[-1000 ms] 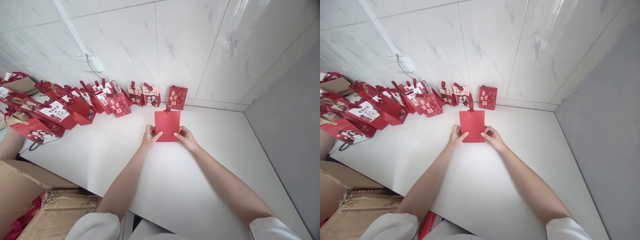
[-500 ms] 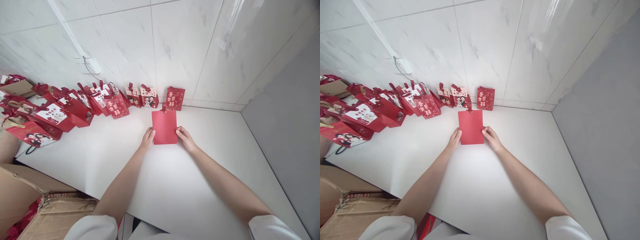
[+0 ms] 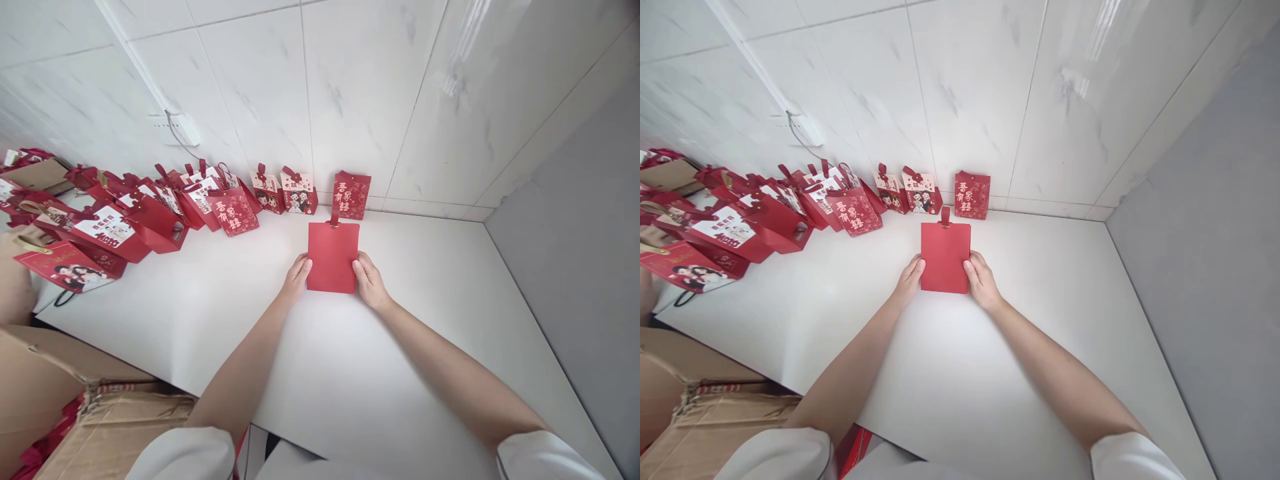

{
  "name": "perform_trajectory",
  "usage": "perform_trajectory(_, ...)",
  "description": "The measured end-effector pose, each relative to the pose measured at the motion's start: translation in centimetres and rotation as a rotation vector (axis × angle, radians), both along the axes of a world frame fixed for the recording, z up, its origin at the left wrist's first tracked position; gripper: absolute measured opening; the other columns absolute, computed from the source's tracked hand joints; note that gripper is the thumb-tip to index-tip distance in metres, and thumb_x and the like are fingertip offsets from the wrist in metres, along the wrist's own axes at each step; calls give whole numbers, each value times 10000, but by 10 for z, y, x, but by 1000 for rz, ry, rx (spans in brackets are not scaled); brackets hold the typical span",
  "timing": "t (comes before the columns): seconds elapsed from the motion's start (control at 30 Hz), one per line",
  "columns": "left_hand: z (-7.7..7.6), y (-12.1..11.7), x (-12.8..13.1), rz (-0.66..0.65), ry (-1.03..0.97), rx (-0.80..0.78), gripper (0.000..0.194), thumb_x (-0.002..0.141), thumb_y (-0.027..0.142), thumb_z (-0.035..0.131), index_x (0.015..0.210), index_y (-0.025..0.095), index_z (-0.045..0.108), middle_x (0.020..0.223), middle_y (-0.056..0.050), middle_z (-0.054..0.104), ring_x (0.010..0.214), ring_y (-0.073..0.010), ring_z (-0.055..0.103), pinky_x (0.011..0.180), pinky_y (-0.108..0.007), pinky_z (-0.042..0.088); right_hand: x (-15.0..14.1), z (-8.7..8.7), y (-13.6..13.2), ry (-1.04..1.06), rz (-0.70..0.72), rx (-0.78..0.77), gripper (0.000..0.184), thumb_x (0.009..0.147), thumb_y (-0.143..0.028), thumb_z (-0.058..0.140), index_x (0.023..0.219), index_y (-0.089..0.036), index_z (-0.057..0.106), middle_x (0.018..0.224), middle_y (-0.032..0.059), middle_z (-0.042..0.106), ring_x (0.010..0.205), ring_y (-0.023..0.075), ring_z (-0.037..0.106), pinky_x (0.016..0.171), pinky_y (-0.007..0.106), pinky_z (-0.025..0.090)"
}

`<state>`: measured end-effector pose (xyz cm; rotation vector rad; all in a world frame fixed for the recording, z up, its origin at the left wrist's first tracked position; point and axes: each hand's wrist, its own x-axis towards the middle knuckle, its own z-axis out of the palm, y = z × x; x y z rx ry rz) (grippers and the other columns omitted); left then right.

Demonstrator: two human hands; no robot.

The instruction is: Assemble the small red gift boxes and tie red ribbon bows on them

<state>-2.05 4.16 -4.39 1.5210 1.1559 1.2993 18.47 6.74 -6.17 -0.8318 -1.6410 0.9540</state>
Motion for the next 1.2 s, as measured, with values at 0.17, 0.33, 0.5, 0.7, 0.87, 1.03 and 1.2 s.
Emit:
perform_trajectory(0.17, -1, 0, -1, 24, 29, 5, 418, 945, 509, 425, 1127, 209, 651, 1262, -89, 583, 1238, -235, 502, 1077, -373, 386, 0, 5, 0, -13, -22, 5, 383, 976, -508, 357, 1123, -277, 624, 1241, 78, 573, 1182, 241, 507, 1055, 400, 369)
perform_trajectory(0.33, -6, 3, -1, 39, 54, 25, 416, 948, 503, 420, 1120, 202, 648, 1304, -93, 556, 1242, -226, 498, 1076, -352, 371, 2, 4, 2, 12, -17, -11, 322, 972, -471, 401, 945, -254, 638, 1223, 71, 592, 1165, 236, 527, 1029, 383, 385)
perform_trajectory(0.5, -7, 6, -10, 94, 94, 40, 382, 936, 491, 451, 1071, 196, 653, 1309, -94, 549, 1239, -226, 497, 1071, -351, 371, 9, -1, 10, 9, 165, -136, 294, 898, -501, 542, 808, -228, 601, 1189, 69, 596, 1127, 239, 550, 946, 363, 453)
perform_trajectory(0.7, 4, 4, -35, -233, -31, -250, 280, 829, 437, 642, 955, 189, 609, 1141, -86, 632, 1091, -244, 597, 947, -380, 467, 17, 0, 18, 86, 405, -344, 348, 876, -552, 557, 891, -219, 658, 1134, 49, 641, 1077, 226, 586, 1021, 394, 413)
perform_trajectory(0.87, 8, 2, -40, -256, -46, -287, 241, 814, 409, 661, 920, 200, 604, 1111, -69, 641, 1028, -216, 614, 905, -353, 478, 16, -1, 19, 118, 408, -325, 365, 887, -558, 541, 1002, -243, 684, 1210, 49, 616, 1141, 227, 566, 1061, 392, 379)
perform_trajectory(1.03, 8, 2, -38, -240, -60, -283, 254, 806, 419, 663, 920, 197, 618, 1087, -76, 648, 997, -219, 619, 894, -363, 485, 15, -8, 21, 93, 375, -285, 380, 888, -576, 525, 1006, -259, 699, 1262, 43, 572, 1205, 227, 527, 1085, 383, 361)
perform_trajectory(1.2, 9, 2, -39, -244, -69, -298, 243, 811, 416, 659, 899, 196, 605, 1025, -61, 644, 943, -193, 616, 862, -333, 479, 14, -11, 22, 88, 373, -261, 374, 909, -559, 500, 1058, -267, 681, 1283, 45, 551, 1244, 225, 495, 1092, 382, 354)
